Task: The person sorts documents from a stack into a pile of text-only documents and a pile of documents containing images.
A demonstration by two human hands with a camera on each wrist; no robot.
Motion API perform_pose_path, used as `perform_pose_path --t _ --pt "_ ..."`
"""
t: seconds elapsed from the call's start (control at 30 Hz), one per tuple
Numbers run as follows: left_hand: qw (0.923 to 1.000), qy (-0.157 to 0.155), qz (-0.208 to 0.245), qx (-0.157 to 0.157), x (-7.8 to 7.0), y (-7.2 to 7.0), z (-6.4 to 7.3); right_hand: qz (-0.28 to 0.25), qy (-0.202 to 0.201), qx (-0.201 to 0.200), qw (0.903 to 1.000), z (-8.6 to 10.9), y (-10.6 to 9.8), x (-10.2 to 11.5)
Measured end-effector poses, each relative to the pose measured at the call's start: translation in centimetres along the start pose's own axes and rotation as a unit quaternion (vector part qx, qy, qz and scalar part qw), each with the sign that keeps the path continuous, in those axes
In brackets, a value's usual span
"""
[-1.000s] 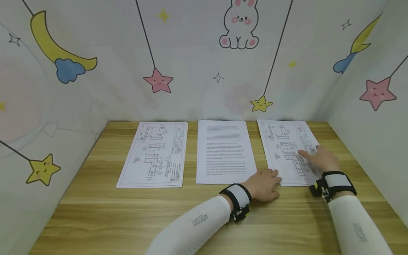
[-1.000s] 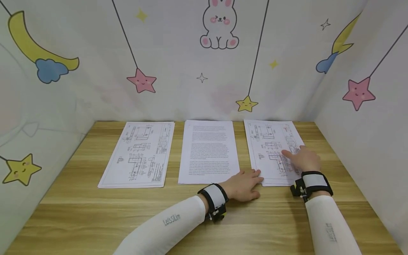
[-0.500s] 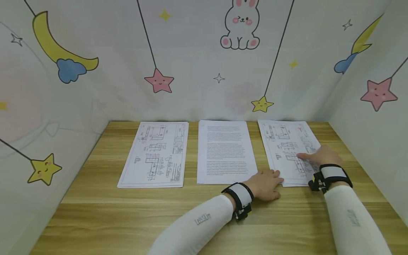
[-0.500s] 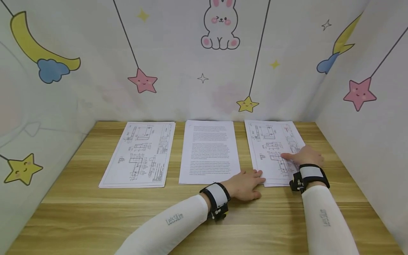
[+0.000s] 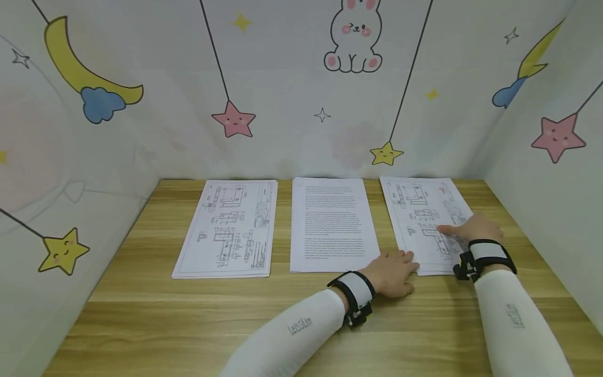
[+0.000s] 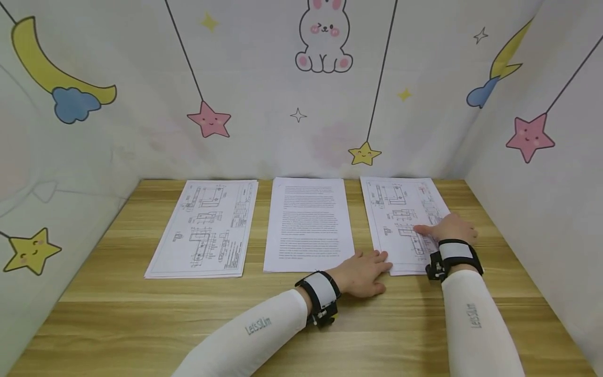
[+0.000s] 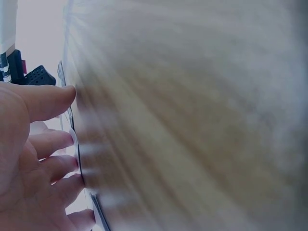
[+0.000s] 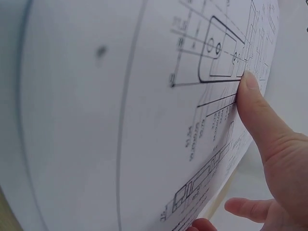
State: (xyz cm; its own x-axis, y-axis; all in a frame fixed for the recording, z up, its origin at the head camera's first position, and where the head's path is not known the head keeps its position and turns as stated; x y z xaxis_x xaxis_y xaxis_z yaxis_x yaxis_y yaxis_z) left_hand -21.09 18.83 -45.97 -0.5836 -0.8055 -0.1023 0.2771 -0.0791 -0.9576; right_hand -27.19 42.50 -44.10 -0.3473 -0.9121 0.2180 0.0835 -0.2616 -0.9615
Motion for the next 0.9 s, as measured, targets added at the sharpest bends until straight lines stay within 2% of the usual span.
perform_pose_path --t 0.13,0.27,0.43,0.63,0.77,0.9 --pt "1.0000 -0.003 0.000 -0.002 0.0 0.1 -0.1 -0.003 -0.001 -0.009 0.9999 0.7 -0.3 0.5" --pt "1.0000 -0.004 0.001 -0.003 0.0 0.2 -0.1 -0.040 -0.018 -0.011 0.9990 1.2 -0.4 0.8" --pt "1.0000 -0.001 0.000 -0.004 0.0 0.2 -0.1 -0.102 -0.035 -0.011 0.9941 0.9 -0.2 0.6" --pt "1.0000 0.000 0.005 -0.004 0.1 0.2 -0.1 -0.141 -0.049 -0.004 0.9888 0.3 0.2 0.2" --pt "0.9999 0.001 0.013 -0.003 0.2 0.2 0.0 -0.213 -0.059 0.002 0.9753 -0.1 0.8 -0.2" --pt "0.9997 0.002 0.024 -0.005 0.2 0.2 0.0 -0.296 -0.067 0.011 0.9529 -0.3 1.4 -1.0"
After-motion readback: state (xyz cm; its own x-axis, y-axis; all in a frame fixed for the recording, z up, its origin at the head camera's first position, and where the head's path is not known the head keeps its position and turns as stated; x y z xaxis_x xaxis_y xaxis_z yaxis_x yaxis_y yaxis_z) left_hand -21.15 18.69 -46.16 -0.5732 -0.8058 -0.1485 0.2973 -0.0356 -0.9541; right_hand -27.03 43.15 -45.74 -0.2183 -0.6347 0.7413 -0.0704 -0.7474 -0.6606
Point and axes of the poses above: each hand's wrist, its own z-axis away from the middle knuckle, its own y-axis out of the palm, x = y × z, the point moved 4 cm from there along -z, towards the middle knuckle, and after that the axes turned 14 degrees about -y, right-handed, at the moved point
